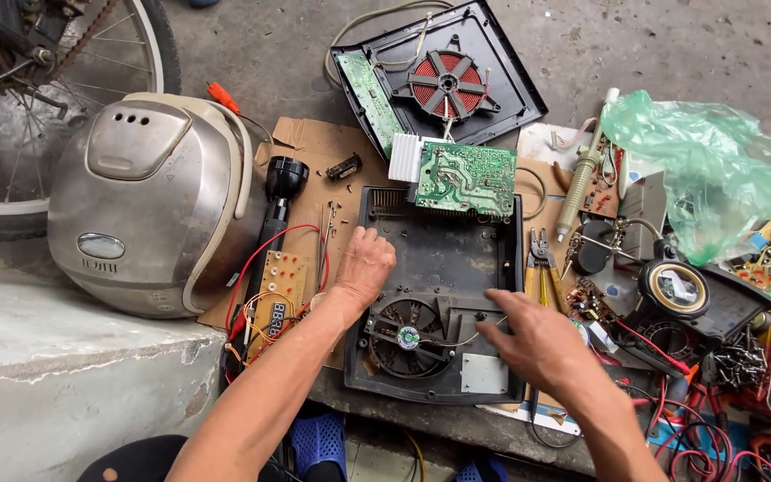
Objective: Repairing the internal components of an induction cooker, including unscrewing parts and inspecting circuit boards.
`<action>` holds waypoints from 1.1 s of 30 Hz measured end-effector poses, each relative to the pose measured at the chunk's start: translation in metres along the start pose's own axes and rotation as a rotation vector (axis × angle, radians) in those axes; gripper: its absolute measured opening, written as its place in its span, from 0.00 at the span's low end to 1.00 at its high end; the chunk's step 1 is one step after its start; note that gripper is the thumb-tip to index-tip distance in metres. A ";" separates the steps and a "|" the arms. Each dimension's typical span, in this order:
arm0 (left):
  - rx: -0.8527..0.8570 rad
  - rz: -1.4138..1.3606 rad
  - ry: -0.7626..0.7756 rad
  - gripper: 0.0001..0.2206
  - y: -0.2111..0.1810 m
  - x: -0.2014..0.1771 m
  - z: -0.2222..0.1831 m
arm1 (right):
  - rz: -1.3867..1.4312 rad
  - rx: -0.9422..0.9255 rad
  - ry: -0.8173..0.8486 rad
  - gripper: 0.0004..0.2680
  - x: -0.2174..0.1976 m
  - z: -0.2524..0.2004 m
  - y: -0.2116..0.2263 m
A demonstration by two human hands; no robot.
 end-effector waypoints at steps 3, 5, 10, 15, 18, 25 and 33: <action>0.010 -0.200 -0.234 0.03 0.001 0.014 0.003 | 0.206 -0.110 -0.015 0.23 0.019 0.019 0.023; 0.075 -0.182 -0.214 0.03 -0.001 0.017 0.005 | 0.367 -0.149 -0.083 0.20 0.024 0.040 0.043; 0.107 -0.270 -0.188 0.03 0.010 0.015 0.017 | 0.464 -0.037 -0.282 0.16 0.062 0.125 0.052; -0.020 -0.503 -0.089 0.06 0.045 -0.011 0.026 | 0.533 -0.046 -0.389 0.15 0.080 0.163 0.070; -0.456 -0.903 0.091 0.05 0.079 -0.026 0.019 | 0.472 -0.057 -0.474 0.10 0.087 0.173 0.075; -1.507 -1.759 0.070 0.11 0.102 -0.034 -0.034 | 0.341 -0.091 -0.623 0.06 0.090 0.174 0.083; -1.781 -1.950 -0.078 0.11 0.092 -0.035 -0.084 | 0.230 -0.150 -0.600 0.06 0.088 0.171 0.089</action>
Point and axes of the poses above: each hand's wrist, its own z-axis towards the middle knuckle, its own x-axis out of the palm, y = z × x, the point moved 8 cm from there along z, towards the middle knuckle, and after that the axes turned 10 degrees about -y, right-handed, at the moved point
